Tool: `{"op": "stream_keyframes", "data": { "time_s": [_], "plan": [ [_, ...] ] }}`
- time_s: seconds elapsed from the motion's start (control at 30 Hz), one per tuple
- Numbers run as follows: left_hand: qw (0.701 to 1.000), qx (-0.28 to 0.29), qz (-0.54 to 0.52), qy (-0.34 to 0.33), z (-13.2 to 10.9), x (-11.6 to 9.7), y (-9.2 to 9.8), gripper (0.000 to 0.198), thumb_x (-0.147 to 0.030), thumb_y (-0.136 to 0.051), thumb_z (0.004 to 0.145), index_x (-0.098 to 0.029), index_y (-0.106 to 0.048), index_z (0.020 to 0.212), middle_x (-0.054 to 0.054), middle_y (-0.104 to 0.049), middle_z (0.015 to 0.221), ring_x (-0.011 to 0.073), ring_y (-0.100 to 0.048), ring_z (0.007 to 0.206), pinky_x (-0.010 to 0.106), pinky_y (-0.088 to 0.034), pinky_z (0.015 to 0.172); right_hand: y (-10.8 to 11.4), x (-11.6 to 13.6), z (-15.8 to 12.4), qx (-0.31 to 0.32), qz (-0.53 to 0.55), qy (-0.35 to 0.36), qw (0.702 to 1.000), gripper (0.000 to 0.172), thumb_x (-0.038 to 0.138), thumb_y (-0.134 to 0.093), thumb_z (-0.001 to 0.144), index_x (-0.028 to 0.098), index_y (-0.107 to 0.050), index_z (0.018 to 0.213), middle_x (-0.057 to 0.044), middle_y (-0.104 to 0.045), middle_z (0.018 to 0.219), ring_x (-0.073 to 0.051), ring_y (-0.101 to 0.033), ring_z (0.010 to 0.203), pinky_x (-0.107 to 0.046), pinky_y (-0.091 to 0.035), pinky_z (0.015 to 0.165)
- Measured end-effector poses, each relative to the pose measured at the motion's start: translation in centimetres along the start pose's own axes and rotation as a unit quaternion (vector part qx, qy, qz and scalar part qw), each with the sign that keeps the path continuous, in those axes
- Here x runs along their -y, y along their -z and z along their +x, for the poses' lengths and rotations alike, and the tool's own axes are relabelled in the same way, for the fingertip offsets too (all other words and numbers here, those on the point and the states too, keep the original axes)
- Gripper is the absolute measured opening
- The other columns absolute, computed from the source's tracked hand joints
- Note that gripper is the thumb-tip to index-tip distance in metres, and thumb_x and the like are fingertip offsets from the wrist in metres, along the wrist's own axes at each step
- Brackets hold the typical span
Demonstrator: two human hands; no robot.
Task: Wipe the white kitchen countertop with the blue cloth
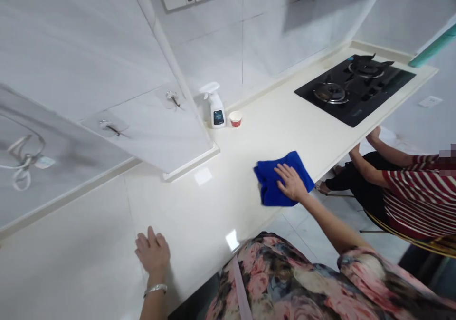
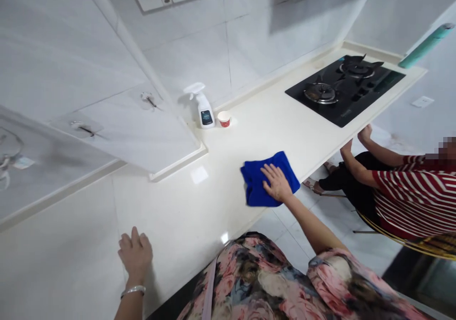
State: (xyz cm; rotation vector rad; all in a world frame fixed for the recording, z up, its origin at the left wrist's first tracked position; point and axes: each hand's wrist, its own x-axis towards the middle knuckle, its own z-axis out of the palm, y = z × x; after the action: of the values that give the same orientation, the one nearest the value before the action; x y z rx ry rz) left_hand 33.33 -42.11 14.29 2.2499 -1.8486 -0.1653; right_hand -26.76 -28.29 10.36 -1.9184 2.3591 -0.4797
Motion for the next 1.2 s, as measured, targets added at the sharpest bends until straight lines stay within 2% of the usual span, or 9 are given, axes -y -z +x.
{"op": "stream_keyframes", "data": {
  "time_s": [0.13, 0.23, 0.3, 0.47, 0.6, 0.73, 0.87, 1.0, 1.2],
  "plan": [
    [0.998, -0.058, 0.002, -0.027, -2.1, 1.0, -0.5, 0.068, -0.044, -0.030, 0.107, -0.006, -0.053, 0.160, 0.031, -0.044, 0.168, 0.0460, -0.036, 0.160, 0.070, -0.033, 0.125, 0.6, -1.9, 5.5, -0.019, -0.052, -0.164, 0.985, 0.068, 0.040, -0.037, 0.105, 0.011, -0.045, 0.165, -0.015, -0.037, 0.176, -0.036, -0.027, 0.165, -0.059, -0.021, 0.137],
    [0.992, -0.117, -0.002, -0.054, -1.7, 1.2, -0.8, 0.065, -0.041, -0.042, 0.100, -0.010, -0.059, 0.156, 0.029, -0.055, 0.159, 0.0480, -0.046, 0.151, 0.072, -0.042, 0.117, 0.8, 1.1, 9.9, 0.003, -0.059, -0.281, 0.958, 0.073, 0.039, -0.035, 0.104, 0.003, -0.037, 0.167, -0.021, -0.028, 0.178, -0.042, -0.020, 0.166, -0.065, -0.016, 0.136],
    [0.988, -0.138, -0.004, -0.069, -1.3, 1.1, -1.0, 0.066, -0.041, -0.044, 0.097, -0.011, -0.060, 0.154, 0.029, -0.058, 0.155, 0.0487, -0.050, 0.146, 0.071, -0.045, 0.113, 0.4, 4.4, 12.1, 0.022, -0.046, -0.297, 0.953, 0.078, 0.041, -0.034, 0.104, -0.001, -0.031, 0.169, -0.023, -0.023, 0.179, -0.044, -0.016, 0.167, -0.067, -0.013, 0.135],
    [0.987, -0.137, 0.007, -0.080, -1.0, 0.4, -0.5, 0.069, -0.040, -0.044, 0.093, -0.010, -0.061, 0.152, 0.030, -0.062, 0.149, 0.0492, -0.054, 0.140, 0.069, -0.048, 0.106, -2.0, 14.2, 12.6, 0.037, 0.019, -0.147, 0.988, 0.080, 0.044, -0.041, 0.102, 0.003, -0.031, 0.170, -0.020, -0.020, 0.180, -0.044, -0.012, 0.168, -0.066, -0.008, 0.136],
    [0.988, -0.129, 0.021, -0.078, -1.1, 0.1, -0.1, 0.069, -0.040, -0.038, 0.095, -0.008, -0.060, 0.152, 0.031, -0.060, 0.151, 0.0490, -0.054, 0.140, 0.069, -0.048, 0.106, -3.4, 20.7, 9.0, 0.073, 0.061, -0.014, 0.995, 0.080, 0.047, -0.048, 0.103, 0.008, -0.033, 0.171, -0.018, -0.021, 0.180, -0.041, -0.012, 0.169, -0.063, -0.008, 0.137],
    [0.989, -0.125, 0.013, -0.083, -1.0, 0.3, -0.5, 0.069, -0.042, -0.035, 0.098, -0.009, -0.058, 0.155, 0.030, -0.059, 0.152, 0.0476, -0.052, 0.143, 0.069, -0.046, 0.109, -3.5, 23.3, 3.7, 0.099, 0.090, 0.095, 0.986, 0.078, 0.048, -0.052, 0.103, 0.013, -0.035, 0.170, -0.015, -0.023, 0.181, -0.038, -0.014, 0.169, -0.060, -0.010, 0.138],
    [0.988, -0.132, -0.004, -0.076, -1.2, 0.6, -0.9, 0.068, -0.040, -0.039, 0.099, -0.011, -0.056, 0.158, 0.030, -0.057, 0.156, 0.0480, -0.048, 0.148, 0.072, -0.043, 0.113, -2.8, 21.9, -1.9, 0.123, 0.128, 0.165, 0.970, 0.076, 0.047, -0.055, 0.102, 0.016, -0.039, 0.169, -0.013, -0.028, 0.179, -0.034, -0.015, 0.169, -0.059, -0.013, 0.139],
    [0.990, -0.121, -0.014, -0.067, -1.8, 0.7, -1.1, 0.066, -0.040, -0.037, 0.103, -0.008, -0.058, 0.156, 0.031, -0.051, 0.163, 0.0481, -0.044, 0.153, 0.073, -0.040, 0.119, -2.2, 17.4, -5.6, 0.129, 0.130, 0.161, 0.970, 0.071, 0.044, -0.054, 0.102, 0.023, -0.042, 0.168, -0.009, -0.033, 0.178, -0.031, -0.021, 0.169, -0.059, -0.020, 0.138],
    [0.993, -0.110, -0.030, -0.043, -2.4, 0.7, -1.0, 0.065, -0.042, -0.035, 0.108, -0.007, -0.056, 0.158, 0.030, -0.044, 0.169, 0.0446, -0.036, 0.161, 0.070, -0.033, 0.127, -0.7, 7.8, -4.3, 0.083, 0.046, 0.058, 0.994, 0.065, 0.045, -0.046, 0.104, 0.025, -0.046, 0.166, -0.008, -0.038, 0.176, -0.030, -0.027, 0.167, -0.059, -0.025, 0.137]
  ]
}}
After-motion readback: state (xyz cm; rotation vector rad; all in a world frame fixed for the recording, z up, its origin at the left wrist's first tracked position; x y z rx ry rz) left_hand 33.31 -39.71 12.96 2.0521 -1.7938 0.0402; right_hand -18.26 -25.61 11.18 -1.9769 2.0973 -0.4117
